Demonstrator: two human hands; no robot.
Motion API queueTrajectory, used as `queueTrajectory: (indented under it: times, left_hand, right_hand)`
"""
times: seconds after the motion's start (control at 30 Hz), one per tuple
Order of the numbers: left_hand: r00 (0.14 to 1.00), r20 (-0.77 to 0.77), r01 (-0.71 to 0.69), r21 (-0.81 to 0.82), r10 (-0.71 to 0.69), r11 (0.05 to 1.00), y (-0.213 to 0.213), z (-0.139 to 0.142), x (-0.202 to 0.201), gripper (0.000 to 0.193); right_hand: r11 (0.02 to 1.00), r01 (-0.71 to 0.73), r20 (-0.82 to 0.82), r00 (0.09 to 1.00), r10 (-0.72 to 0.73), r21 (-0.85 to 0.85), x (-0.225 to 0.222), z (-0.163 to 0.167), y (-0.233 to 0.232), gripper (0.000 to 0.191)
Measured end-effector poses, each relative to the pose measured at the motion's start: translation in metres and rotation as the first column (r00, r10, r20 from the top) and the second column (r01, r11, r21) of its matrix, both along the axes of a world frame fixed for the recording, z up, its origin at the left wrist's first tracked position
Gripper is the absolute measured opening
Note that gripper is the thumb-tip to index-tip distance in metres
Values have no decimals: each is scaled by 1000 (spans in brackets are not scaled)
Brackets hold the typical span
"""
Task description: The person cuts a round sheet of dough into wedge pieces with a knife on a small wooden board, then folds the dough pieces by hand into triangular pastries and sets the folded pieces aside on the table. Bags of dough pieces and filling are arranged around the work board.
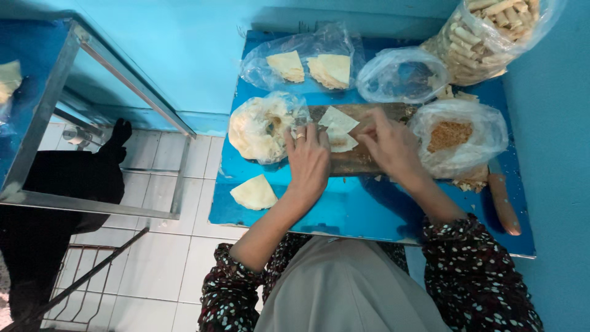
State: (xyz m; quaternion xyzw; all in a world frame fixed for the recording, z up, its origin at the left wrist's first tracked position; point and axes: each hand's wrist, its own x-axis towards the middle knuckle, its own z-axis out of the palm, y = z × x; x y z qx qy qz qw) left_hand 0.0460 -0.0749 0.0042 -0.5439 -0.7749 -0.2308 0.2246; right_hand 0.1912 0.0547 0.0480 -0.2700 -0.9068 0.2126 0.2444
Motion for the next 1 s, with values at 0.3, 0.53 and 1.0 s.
queueTrajectory:
  times: [0.3, 0.53, 1.0]
  left_hand:
    - [985, 139, 104, 3, -104, 995, 0, 3, 0, 13]
    - [923, 291, 212, 163, -252, 964, -1, 4, -2, 36]
    - [962, 134, 221, 117, -236, 968, 3, 7, 0, 26]
  right_hand:
    - [992, -46, -71, 997, 38, -116, -8, -7, -5, 41]
    - [916, -21, -92, 996, -17, -400, -10, -18, 2, 46]
    - [934, -108, -267, 964, 14, -341, -13, -22, -1, 53]
